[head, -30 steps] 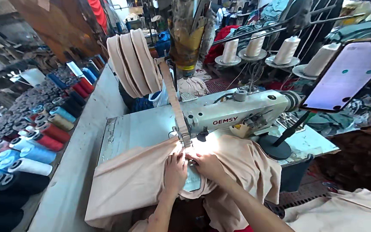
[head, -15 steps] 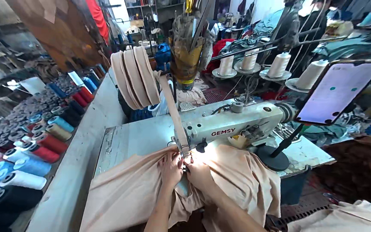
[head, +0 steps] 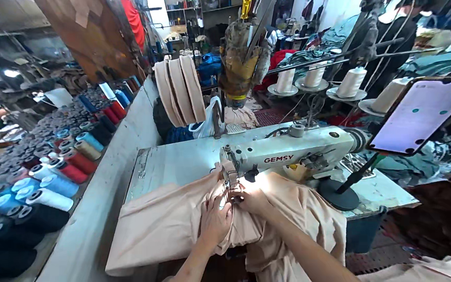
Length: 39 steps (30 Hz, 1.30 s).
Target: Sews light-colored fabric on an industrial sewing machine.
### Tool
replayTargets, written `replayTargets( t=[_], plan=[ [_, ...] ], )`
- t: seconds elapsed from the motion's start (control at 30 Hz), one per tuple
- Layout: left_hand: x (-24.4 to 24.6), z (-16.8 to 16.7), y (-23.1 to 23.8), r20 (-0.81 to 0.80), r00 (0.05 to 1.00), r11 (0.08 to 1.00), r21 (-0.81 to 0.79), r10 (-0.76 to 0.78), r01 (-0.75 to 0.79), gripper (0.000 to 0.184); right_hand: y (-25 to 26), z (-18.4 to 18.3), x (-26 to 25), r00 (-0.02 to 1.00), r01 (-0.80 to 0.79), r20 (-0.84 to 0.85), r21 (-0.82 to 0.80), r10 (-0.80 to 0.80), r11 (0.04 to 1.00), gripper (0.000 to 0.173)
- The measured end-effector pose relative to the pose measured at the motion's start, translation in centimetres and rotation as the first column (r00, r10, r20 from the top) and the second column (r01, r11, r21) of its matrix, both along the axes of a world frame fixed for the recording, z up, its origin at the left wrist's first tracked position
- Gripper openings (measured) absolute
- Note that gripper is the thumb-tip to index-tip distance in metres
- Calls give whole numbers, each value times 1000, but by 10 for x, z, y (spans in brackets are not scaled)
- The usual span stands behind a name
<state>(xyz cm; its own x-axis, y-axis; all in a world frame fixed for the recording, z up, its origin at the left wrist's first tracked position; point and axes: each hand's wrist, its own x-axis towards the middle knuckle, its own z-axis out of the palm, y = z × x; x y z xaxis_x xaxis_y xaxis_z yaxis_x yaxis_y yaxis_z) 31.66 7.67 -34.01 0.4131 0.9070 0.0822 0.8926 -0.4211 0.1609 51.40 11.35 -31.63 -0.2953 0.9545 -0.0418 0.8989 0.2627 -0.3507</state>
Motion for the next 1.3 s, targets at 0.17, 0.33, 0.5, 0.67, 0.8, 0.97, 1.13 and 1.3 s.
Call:
replayTargets(
  t=[0.17, 0.33, 0.5, 0.67, 0.8, 0.97, 1.13, 1.3],
  plan=[
    [1, 1, 1, 5, 1000, 1000, -25, -5, 5, 40, -50, 26, -38, 956, 245, -129, -147, -264, 958, 33],
    [-6, 0, 7, 18, 998, 998, -27, -59, 59, 37, -73, 2, -67, 914, 376, -107, -132, -390, 917, 52],
    [-10, 1, 21, 59, 992, 993, -37, -110, 112, 39, -54, -18, -55, 956, 288, 19, 115, -292, 951, 46],
    [-15, 11, 27, 77, 985, 983, -93, -151, 158, 39, -46, -17, -42, 985, 167, 19, 126, -171, 978, 44],
    [-6, 14, 32, 82, 993, 995, -58, -81, 86, 34, -27, -17, -28, 997, 81, -7, 88, -81, 993, 43],
    [40, 34, 20, 23, 955, 946, -146, 297, -291, 46, -10, -24, -16, 998, 57, -18, 113, -55, 992, 38],
    [35, 16, 19, 125, 935, 942, -94, 332, -322, 40, -23, -27, -14, 998, 44, -59, 218, -32, 975, 40],
    [24, 5, 26, 108, 969, 975, -16, 224, -224, 38, -39, -30, -23, 988, 148, -14, 351, -153, 925, 39]
  ],
)
